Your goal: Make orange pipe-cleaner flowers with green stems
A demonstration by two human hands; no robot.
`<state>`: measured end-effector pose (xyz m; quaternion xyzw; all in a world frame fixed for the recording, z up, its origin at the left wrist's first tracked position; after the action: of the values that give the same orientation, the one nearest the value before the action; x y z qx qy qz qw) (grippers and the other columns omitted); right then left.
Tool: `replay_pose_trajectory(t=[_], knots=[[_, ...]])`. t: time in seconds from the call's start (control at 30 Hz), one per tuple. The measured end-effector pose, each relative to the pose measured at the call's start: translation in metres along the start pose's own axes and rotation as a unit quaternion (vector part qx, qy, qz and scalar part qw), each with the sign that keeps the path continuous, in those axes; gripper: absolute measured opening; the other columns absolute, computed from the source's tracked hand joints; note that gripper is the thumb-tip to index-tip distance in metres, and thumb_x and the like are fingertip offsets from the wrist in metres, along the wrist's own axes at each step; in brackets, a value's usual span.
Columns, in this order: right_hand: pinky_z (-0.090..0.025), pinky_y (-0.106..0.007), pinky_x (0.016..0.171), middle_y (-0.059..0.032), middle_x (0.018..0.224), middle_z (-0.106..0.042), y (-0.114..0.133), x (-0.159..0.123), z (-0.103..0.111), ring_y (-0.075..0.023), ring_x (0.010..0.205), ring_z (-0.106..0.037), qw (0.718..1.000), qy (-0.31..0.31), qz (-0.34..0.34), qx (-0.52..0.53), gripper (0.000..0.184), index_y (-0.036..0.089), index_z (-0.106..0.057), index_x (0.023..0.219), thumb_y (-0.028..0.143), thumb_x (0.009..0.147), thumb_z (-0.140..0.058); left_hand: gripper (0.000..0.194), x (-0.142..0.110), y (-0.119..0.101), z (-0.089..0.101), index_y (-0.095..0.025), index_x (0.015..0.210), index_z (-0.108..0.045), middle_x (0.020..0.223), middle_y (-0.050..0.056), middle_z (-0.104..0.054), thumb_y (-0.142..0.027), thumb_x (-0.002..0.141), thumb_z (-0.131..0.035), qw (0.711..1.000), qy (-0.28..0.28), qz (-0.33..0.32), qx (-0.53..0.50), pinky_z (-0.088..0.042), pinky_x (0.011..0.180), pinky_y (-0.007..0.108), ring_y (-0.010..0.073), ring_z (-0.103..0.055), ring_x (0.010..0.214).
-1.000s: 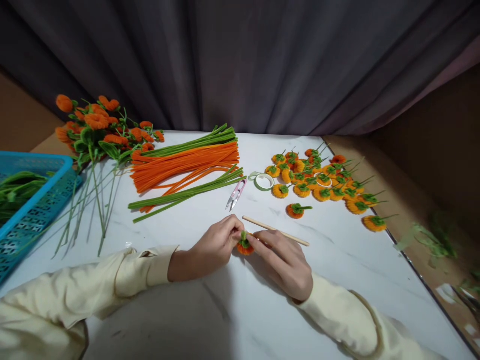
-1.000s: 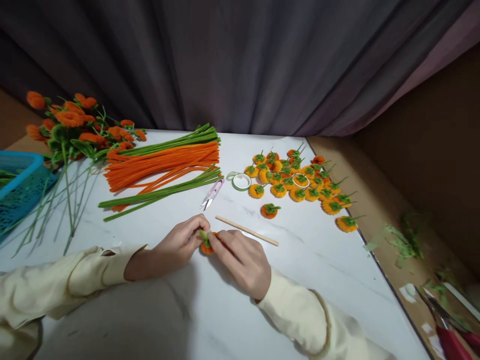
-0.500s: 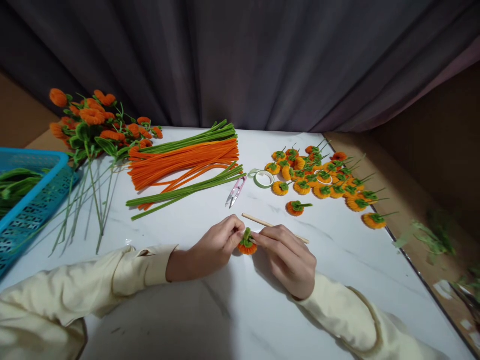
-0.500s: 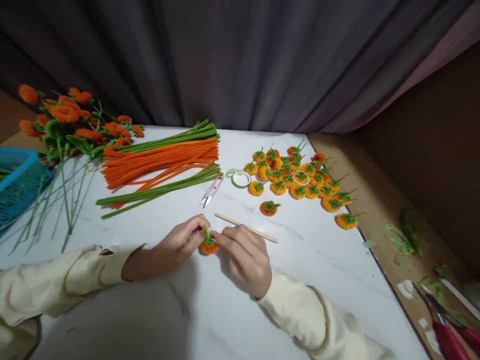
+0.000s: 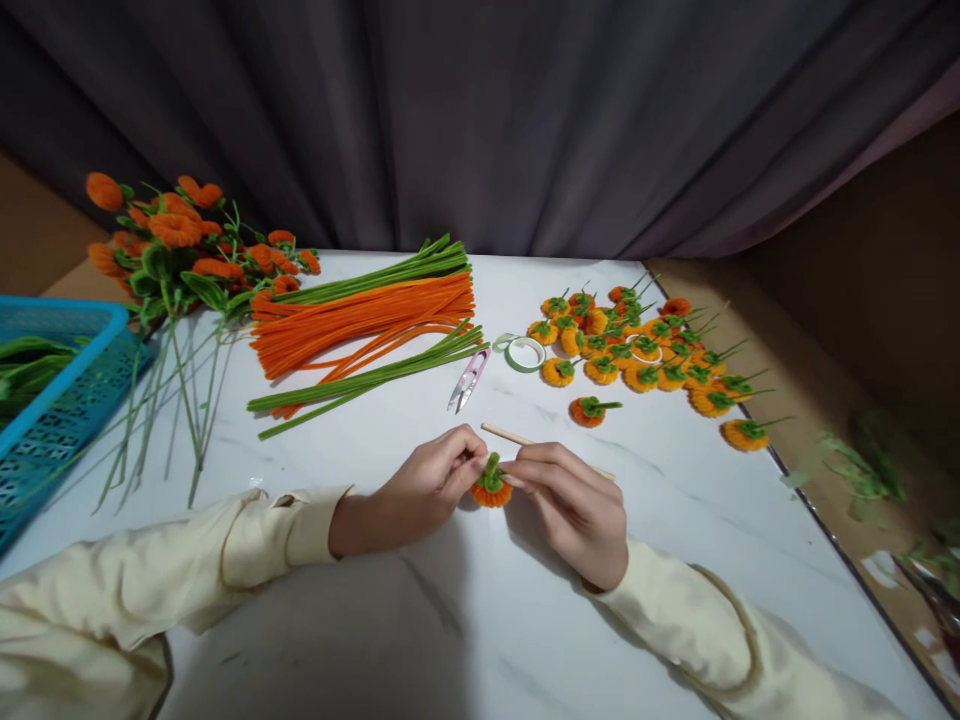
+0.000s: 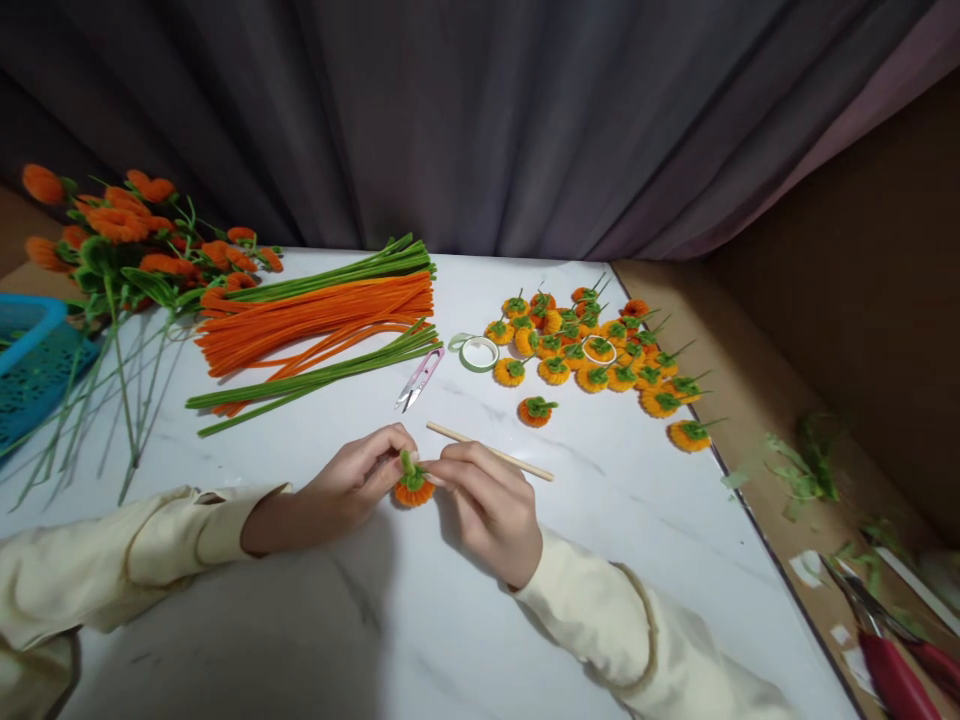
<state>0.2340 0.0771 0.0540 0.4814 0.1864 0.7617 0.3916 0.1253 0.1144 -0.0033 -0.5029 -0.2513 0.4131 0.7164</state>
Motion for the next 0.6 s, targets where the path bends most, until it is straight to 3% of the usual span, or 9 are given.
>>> replay_pose_trajectory(t=[0.17,0.4,0.6], knots=[[-0.048,-0.024,0.058,-0.0062,0.079,-0.063,0.0,-0.002,0.005,-0.0138,0.069,-0.06,0.999,-0.03,0.001,-0.024,0.016,0.017,-0.065,0.09,0.007,0.082,-0.056,0.017,0.0,-0.003,0.005,-0.019,0.075,-0.043,0.07,-0.001,-0.049,-0.027,0.088,-0.036,0.999,-0.025,-0.017,0.023,-0.037,0.06,0.024,0.0115,-0.044,0.063],[-0.045,-0.027,0.055,-0.01,0.08,-0.064,0.015,-0.006,0.003,-0.0159,0.068,-0.058,0.989,-0.023,0.105,-0.101,0.024,0.014,-0.061,0.098,0.001,0.081,-0.05,0.013,-0.001,0.0,0.002,-0.019,0.075,-0.042,0.07,-0.002,-0.047,-0.024,0.085,-0.036,1.0,-0.013,0.002,0.001,-0.037,0.06,0.024,0.0113,-0.043,0.063],[-0.046,-0.031,0.056,-0.0132,0.08,-0.066,0.029,-0.01,-0.003,-0.02,0.072,-0.057,0.955,0.031,0.205,-0.212,0.024,0.006,-0.058,0.107,0.004,0.085,-0.048,0.012,0.0,0.005,-0.001,-0.019,0.074,-0.042,0.068,-0.003,-0.045,-0.024,0.084,-0.037,0.999,0.002,0.036,-0.024,-0.035,0.059,0.024,0.0113,-0.04,0.063]])
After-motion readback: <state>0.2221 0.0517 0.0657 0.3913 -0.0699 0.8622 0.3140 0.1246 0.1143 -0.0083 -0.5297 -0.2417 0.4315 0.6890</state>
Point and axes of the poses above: each hand's wrist, its own x-axis towards the middle knuckle, its own z-axis out of the back of the hand, y = z × x, the point moved 9 cm from there along x, towards the middle knuckle
